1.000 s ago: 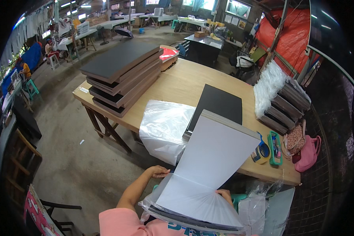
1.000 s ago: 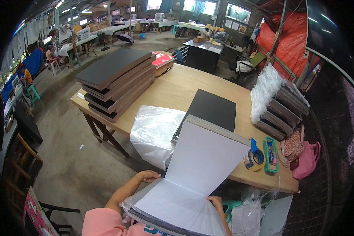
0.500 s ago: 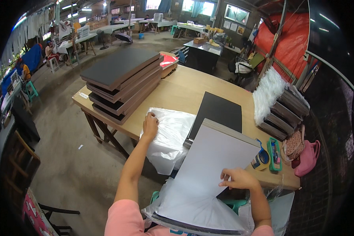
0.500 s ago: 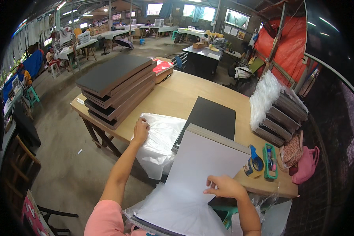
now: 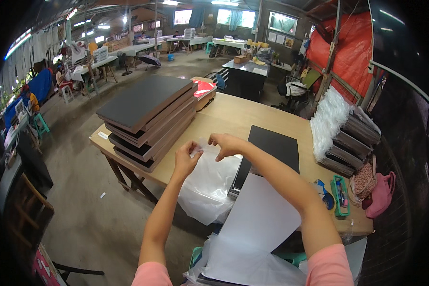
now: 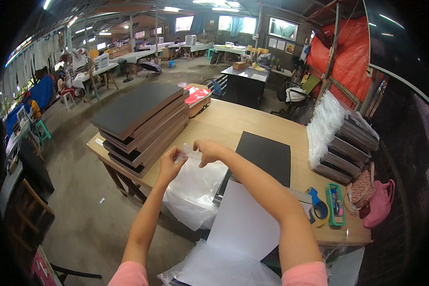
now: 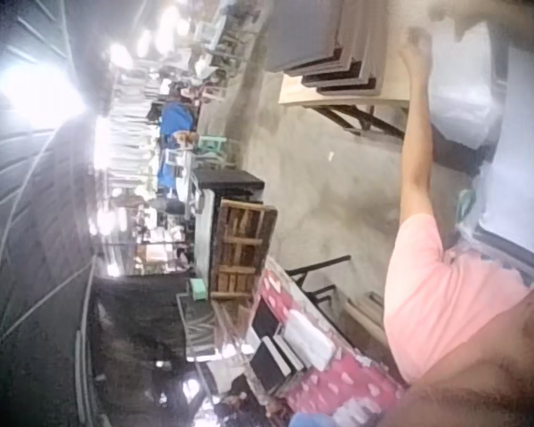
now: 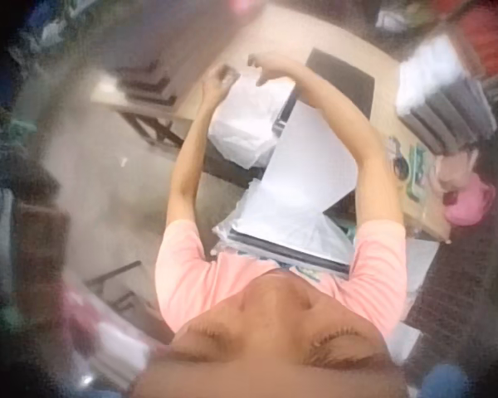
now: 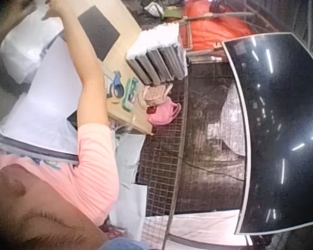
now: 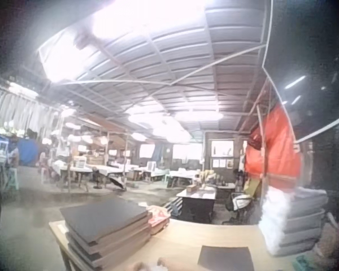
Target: The person places black book covers into individual clear plastic sleeves and then stacks the sleeved covers on top of a pile.
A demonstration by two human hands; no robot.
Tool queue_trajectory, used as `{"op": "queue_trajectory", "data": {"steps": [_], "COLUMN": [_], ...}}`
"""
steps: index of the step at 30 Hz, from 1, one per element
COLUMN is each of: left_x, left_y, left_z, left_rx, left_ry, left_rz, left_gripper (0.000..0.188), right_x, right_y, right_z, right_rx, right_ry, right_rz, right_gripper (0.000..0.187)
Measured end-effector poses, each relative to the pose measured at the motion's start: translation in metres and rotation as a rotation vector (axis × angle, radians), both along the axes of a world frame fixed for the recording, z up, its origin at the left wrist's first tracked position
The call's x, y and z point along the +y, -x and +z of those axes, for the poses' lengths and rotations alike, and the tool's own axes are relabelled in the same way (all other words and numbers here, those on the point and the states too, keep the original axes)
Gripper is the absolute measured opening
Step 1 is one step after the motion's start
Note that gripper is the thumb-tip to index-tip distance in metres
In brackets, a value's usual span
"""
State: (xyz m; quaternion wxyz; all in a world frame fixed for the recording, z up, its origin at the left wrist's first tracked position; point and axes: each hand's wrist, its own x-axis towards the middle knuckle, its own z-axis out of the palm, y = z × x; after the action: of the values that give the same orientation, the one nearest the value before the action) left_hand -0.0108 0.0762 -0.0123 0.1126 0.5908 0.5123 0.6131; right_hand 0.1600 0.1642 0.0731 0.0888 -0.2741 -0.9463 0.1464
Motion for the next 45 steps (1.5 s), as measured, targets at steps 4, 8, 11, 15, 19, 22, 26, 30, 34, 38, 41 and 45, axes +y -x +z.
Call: {"op": "queue_trajectory", "data": {"steps": [4, 8, 11, 15, 19, 22, 26, 30, 34, 38, 41, 45], "left_x": [-0.012, -0.001, 0.004, -0.007, 0.003, 0.016, 0.030, 0.031, 0.021, 0.017, 0.018, 0.016], "left_y": [-0.004, -0.003, -0.014, 0.019, 0.024, -0.001, -0.018, -0.007, -0.015, -0.015, -0.015, -0.016], "left_z": [0.018, -0.011, -0.015, -0.022, -0.014, 0.022, 0.035, 0.015, 0.020, 0.014, 0.017, 0.014], "left_rx": [-0.196, -0.125, -0.228, 0.091, 0.511, 0.212, -0.120, -0.313, -0.320, -0.518, -0.490, -0.349], "left_ry": [0.220, 0.032, -0.077, 0.232, -0.209, 0.125, 0.077, 0.115, 0.155, 0.130, -0.002, 0.147], "left_rz": [-0.094, -0.085, -0.144, 0.130, 0.374, 0.035, -0.121, -0.104, -0.082, -0.315, -0.334, -0.143], "left_gripper": [0.015, 0.010, 0.007, 0.019, 0.031, 0.029, 0.025, 0.029, 0.027, 0.037, 0.043, 0.034], "right_x": [0.015, 0.035, 0.028, 0.021, 0.027, 0.024, 0.039, 0.025, 0.029, 0.041, 0.025, 0.030], "right_y": [0.020, 0.012, 0.010, 0.008, 0.008, 0.016, 0.003, 0.018, 0.005, -0.008, 0.006, -0.001], "right_z": [0.006, -0.015, -0.025, 0.003, 0.011, -0.001, -0.006, 0.005, 0.002, 0.008, -0.002, 0.003], "right_rx": [-0.058, 0.283, 0.268, 0.104, 0.097, 0.164, 0.281, 0.168, 0.219, 0.324, 0.202, 0.234], "right_ry": [0.106, -0.171, -0.041, 0.192, 0.016, -0.041, -0.060, 0.033, -0.261, 0.043, -0.012, -0.044], "right_rz": [-0.107, 0.128, 0.202, 0.024, -0.065, -0.073, -0.132, -0.185, -0.220, -0.114, 0.044, -0.143], "right_gripper": [0.049, 0.031, 0.020, 0.019, 0.018, 0.021, 0.026, 0.015, 0.011, 0.015, 0.015, 0.010]}}
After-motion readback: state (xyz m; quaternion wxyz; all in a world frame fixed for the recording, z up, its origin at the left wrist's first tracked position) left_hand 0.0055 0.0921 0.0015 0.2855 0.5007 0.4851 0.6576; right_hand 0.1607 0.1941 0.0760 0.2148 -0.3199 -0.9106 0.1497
